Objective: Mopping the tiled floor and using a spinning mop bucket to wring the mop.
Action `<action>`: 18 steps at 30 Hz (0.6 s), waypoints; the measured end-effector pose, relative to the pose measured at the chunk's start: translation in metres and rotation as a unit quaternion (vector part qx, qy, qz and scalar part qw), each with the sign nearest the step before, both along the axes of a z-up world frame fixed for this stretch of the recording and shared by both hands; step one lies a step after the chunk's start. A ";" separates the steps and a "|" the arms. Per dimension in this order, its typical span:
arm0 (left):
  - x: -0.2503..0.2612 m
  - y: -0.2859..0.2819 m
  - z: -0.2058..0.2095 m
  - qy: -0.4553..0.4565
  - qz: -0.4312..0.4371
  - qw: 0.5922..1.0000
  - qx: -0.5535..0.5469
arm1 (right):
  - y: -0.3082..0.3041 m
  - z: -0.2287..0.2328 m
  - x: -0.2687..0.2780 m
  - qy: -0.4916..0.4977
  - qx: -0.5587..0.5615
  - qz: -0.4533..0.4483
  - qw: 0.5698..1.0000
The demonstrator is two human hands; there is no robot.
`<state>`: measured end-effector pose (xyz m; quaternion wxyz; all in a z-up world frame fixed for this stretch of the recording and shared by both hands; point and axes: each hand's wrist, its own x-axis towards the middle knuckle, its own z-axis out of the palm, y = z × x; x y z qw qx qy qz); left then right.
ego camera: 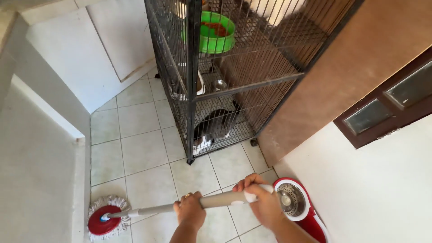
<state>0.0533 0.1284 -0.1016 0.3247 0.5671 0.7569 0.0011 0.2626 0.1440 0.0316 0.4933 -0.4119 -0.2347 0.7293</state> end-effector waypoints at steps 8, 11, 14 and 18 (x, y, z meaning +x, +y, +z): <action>0.162 0.034 -0.044 -0.177 -0.040 0.964 0.196 | 0.002 0.041 0.145 -0.086 0.055 -0.134 0.986; 0.242 0.035 0.007 -0.332 -0.056 0.912 0.236 | -0.014 0.079 0.221 -0.148 0.089 -0.180 0.968; 0.318 0.036 0.039 -0.403 -0.107 0.890 0.183 | -0.039 0.125 0.265 -0.234 0.099 -0.260 0.932; 0.397 0.046 0.054 -0.419 -0.187 0.874 0.161 | -0.068 0.072 0.394 -0.316 0.076 -0.362 0.874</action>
